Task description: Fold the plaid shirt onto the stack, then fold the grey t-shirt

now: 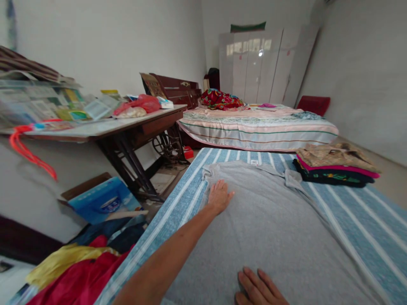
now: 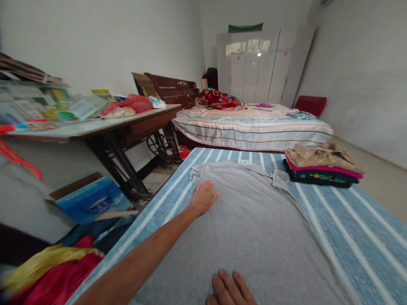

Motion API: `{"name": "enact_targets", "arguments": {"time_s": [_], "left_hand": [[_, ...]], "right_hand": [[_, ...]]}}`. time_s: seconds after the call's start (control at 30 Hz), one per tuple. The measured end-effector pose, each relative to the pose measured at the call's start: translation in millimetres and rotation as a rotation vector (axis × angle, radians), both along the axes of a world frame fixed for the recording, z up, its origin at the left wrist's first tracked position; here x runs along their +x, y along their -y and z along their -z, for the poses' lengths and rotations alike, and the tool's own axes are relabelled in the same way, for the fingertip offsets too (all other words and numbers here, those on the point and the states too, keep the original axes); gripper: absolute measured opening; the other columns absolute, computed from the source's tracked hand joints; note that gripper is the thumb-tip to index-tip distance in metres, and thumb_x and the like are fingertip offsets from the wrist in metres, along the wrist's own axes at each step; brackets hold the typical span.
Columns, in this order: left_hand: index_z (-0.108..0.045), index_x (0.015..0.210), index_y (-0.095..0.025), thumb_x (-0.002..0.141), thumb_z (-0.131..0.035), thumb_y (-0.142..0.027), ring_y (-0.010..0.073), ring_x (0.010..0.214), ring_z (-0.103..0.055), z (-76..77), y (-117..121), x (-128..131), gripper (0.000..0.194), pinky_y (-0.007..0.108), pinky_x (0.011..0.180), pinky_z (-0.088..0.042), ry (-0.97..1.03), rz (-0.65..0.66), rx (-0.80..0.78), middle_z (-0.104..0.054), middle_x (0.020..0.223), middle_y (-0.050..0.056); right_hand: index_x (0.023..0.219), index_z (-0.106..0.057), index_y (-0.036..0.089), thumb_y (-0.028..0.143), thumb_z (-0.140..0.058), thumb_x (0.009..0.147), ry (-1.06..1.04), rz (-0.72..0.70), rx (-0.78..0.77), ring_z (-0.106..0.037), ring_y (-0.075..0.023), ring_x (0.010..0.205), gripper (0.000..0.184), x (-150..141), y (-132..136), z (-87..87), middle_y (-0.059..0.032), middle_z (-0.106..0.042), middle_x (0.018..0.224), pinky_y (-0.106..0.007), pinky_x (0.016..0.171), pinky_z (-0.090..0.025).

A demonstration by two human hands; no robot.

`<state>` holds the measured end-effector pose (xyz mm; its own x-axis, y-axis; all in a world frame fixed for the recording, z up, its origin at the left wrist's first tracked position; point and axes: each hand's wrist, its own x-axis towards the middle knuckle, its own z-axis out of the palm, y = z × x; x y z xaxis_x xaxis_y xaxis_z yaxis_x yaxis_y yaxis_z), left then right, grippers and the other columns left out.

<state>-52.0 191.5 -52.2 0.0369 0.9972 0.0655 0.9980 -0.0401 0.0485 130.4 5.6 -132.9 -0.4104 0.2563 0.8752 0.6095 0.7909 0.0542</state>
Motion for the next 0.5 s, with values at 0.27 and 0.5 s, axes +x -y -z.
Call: {"name": "enact_targets", "arguments": {"time_s": [0.27,0.5], "left_hand": [[-0.031,0.142,-0.012,0.091,-0.029,-0.059,0.0274,0.142,-0.013,7.7,48,-2,0.069,0.046,0.113,-0.015,0.042,0.059,-0.111,-0.022,0.153,0.015],[-0.033,0.140,-0.013,0.092,-0.030,-0.054,0.0267,0.141,-0.014,8.2,46,-8,0.064,0.045,0.112,-0.018,0.064,0.056,-0.084,-0.022,0.153,0.014]], "right_hand": [[0.101,-0.062,0.024,0.029,-0.030,0.100,0.392,-0.178,-0.011,-0.053,-0.0172,0.114,0.032,41,-5,-35.2,-0.0025,-0.065,0.112,-0.037,0.114,-0.015],[0.105,-0.061,0.023,0.063,-0.034,0.091,0.359,-0.131,-0.132,-0.049,-0.0215,0.119,0.050,34,7,-32.0,-0.0053,-0.062,0.119,-0.037,0.110,-0.024]]}}
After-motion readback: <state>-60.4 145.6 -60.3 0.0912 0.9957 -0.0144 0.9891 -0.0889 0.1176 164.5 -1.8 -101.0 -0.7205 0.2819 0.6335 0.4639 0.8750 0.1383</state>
